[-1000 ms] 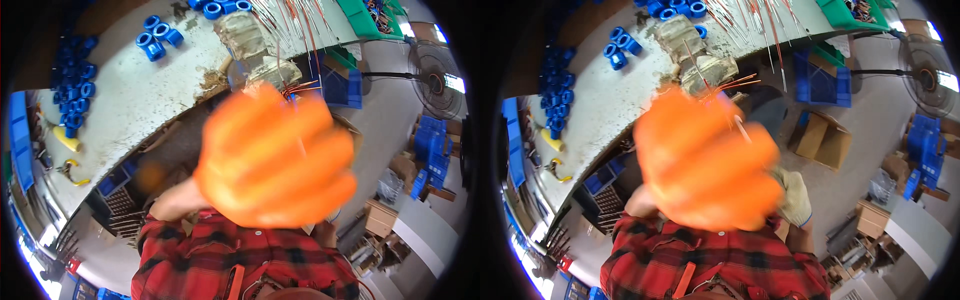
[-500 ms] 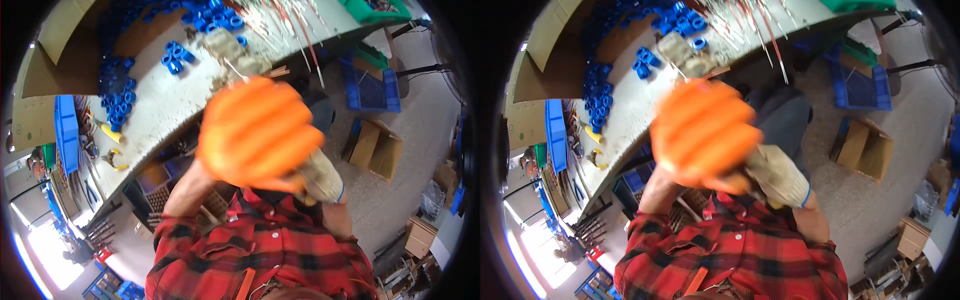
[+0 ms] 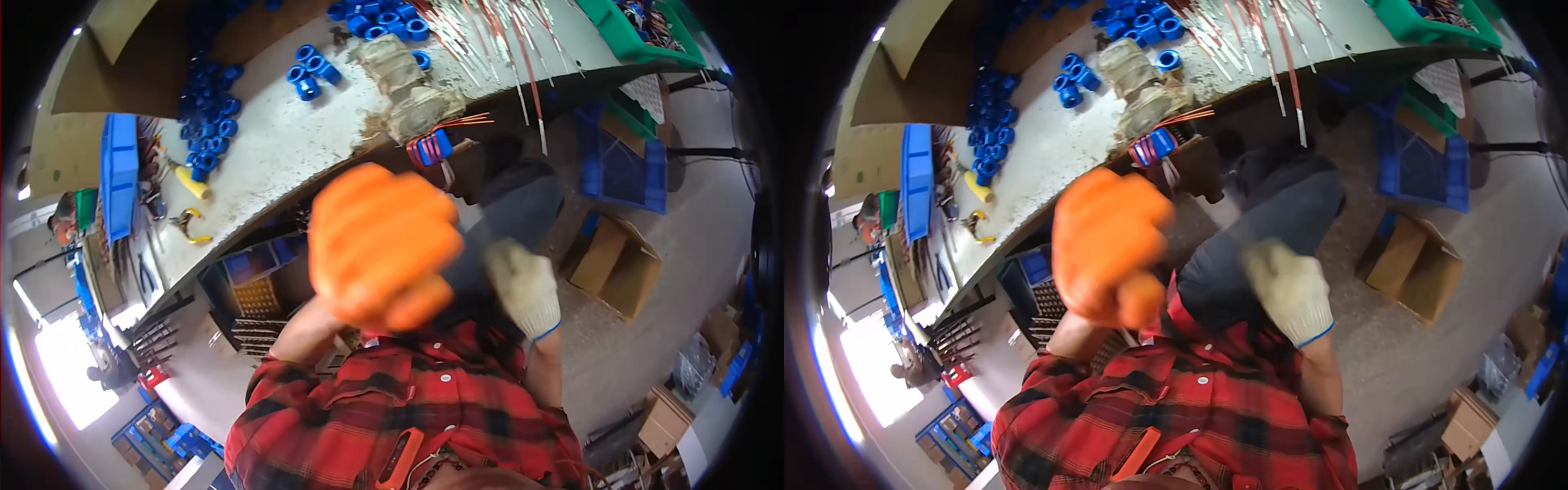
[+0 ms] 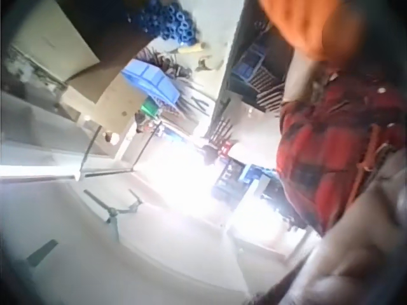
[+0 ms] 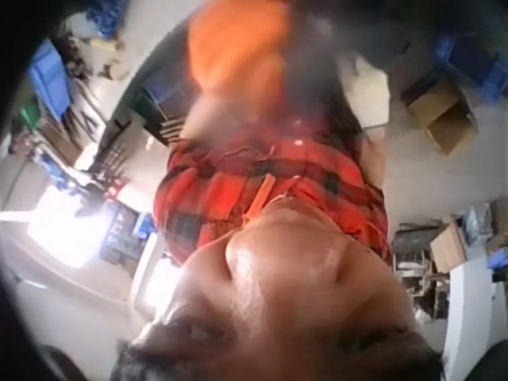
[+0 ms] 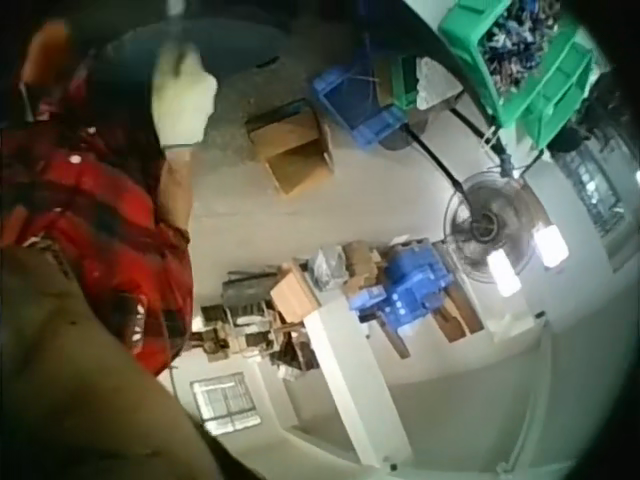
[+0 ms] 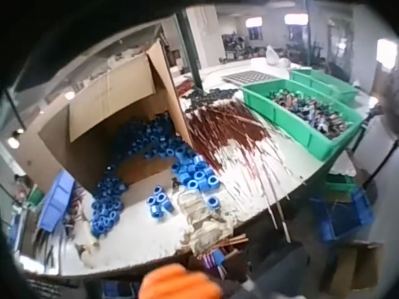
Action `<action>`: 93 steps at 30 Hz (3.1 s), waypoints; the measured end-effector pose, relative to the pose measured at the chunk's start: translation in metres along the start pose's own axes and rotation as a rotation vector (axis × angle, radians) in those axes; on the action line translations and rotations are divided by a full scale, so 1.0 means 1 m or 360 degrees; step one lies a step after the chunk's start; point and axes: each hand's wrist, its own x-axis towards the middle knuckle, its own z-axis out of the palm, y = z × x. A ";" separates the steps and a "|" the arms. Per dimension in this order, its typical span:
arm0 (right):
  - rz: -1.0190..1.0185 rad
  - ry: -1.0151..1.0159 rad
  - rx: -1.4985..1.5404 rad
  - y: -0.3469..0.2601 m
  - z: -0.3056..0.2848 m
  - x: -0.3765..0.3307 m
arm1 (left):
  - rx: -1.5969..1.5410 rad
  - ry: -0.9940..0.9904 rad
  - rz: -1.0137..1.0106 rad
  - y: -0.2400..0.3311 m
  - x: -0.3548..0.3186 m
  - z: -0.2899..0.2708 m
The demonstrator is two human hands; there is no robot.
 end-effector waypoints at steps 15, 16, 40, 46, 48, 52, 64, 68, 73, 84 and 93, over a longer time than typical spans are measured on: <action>-0.0494 0.0970 0.0802 -0.056 0.010 0.013 | 0.1320 -0.0080 -0.0405 -0.099 0.003 -0.067; -0.0602 0.1240 0.0422 -0.081 0.004 0.019 | 0.1271 -0.0066 -0.0420 -0.099 0.003 -0.067; -0.0343 0.0768 0.1551 -0.041 0.012 0.008 | 0.0152 0.0241 -0.0783 0.002 0.037 -0.019; -0.0505 0.0451 0.1966 -0.044 0.008 0.005 | 0.0376 0.0172 -0.0535 -0.001 0.030 0.008; -0.0601 0.0502 0.2074 -0.043 0.007 0.007 | 0.0389 0.0184 -0.0541 0.002 0.029 0.010; -0.0032 0.0295 0.1716 -0.047 0.012 0.021 | 0.0417 0.0164 -0.0561 0.002 0.029 0.013; -0.0310 -0.0096 0.1996 -0.044 0.030 0.024 | -0.0058 0.0159 -0.0514 -0.024 0.006 0.008; -0.0335 0.0047 0.1959 -0.049 0.025 0.022 | -0.0554 0.0251 -0.0318 -0.041 -0.006 0.025; -0.0410 0.0888 0.1695 -0.012 0.019 0.021 | -0.0170 0.0272 -0.0018 -0.061 -0.013 0.048; -0.0197 0.1016 0.0965 0.016 0.012 0.039 | 0.0468 0.0329 0.0080 -0.070 -0.015 0.056; -0.0140 0.1317 0.0761 -0.063 -0.078 0.090 | 0.0401 0.0395 -0.0007 -0.051 0.005 0.044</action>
